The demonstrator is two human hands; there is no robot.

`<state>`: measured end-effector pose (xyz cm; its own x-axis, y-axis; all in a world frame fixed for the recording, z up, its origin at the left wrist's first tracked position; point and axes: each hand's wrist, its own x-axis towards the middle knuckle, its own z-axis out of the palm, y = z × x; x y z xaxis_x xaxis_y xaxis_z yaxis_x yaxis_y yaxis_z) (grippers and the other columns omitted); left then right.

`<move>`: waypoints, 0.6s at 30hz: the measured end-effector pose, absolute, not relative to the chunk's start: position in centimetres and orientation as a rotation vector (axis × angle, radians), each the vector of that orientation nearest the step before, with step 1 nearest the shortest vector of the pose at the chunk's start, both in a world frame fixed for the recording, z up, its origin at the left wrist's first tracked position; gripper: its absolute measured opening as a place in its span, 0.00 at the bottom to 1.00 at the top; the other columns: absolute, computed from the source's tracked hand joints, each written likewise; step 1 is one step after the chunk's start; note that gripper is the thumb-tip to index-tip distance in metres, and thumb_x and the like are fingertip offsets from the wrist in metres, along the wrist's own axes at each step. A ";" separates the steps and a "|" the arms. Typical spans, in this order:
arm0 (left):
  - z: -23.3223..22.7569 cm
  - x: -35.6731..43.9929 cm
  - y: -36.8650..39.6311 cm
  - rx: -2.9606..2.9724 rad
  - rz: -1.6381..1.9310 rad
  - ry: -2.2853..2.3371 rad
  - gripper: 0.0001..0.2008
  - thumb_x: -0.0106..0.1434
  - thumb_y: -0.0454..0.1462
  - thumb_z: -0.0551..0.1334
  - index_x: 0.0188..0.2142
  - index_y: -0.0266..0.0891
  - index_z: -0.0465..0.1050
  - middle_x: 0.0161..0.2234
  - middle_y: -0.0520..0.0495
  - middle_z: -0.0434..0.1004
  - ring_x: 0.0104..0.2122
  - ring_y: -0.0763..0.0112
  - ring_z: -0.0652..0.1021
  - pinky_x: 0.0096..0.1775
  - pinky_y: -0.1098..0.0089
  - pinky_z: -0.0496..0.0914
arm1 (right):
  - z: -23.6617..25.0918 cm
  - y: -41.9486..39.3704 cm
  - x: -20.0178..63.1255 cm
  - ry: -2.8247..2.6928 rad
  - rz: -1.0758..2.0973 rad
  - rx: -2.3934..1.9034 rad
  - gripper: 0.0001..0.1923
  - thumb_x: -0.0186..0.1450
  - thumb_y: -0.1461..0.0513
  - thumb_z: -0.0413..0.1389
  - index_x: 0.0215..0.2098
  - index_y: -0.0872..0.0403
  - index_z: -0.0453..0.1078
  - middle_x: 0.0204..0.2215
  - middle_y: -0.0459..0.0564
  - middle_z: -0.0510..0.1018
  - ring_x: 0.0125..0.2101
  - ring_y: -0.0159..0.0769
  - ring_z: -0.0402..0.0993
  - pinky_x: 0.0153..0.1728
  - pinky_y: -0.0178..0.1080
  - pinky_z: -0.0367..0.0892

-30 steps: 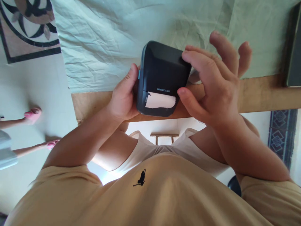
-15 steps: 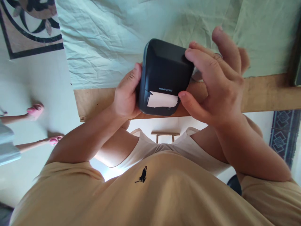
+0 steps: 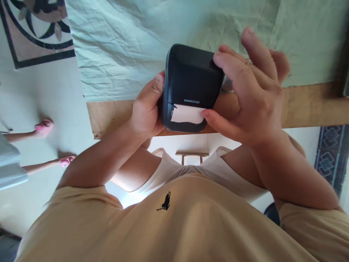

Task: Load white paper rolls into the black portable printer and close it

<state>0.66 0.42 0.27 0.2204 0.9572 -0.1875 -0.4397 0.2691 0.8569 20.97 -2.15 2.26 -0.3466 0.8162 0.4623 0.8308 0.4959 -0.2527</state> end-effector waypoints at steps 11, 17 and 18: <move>0.0 0.3 0.7 0.750 1.060 0.829 0.22 0.72 0.52 0.54 0.37 0.40 0.80 0.36 0.50 0.83 0.43 0.65 0.81 0.46 0.67 0.73 | 2.3 -1.5 21.7 -2.150 -0.169 -1.234 0.35 0.66 0.39 0.52 0.61 0.53 0.64 0.56 0.51 0.78 0.64 0.51 0.69 0.58 0.54 0.67; 2.1 2.3 0.0 0.689 1.161 0.824 0.25 0.71 0.53 0.53 0.33 0.38 0.78 0.33 0.47 0.80 0.51 0.58 0.79 0.51 0.65 0.72 | 2.9 -1.0 22.0 -2.039 -0.009 -1.124 0.30 0.66 0.43 0.54 0.52 0.58 0.72 0.46 0.55 0.80 0.54 0.48 0.76 0.56 0.51 0.71; 2.1 2.3 -0.1 0.716 1.137 0.802 0.23 0.70 0.52 0.54 0.34 0.39 0.77 0.33 0.46 0.79 0.52 0.55 0.79 0.48 0.63 0.73 | 3.1 -1.0 21.9 -2.011 -0.018 -1.125 0.29 0.66 0.44 0.53 0.51 0.58 0.73 0.40 0.54 0.79 0.50 0.46 0.76 0.53 0.50 0.71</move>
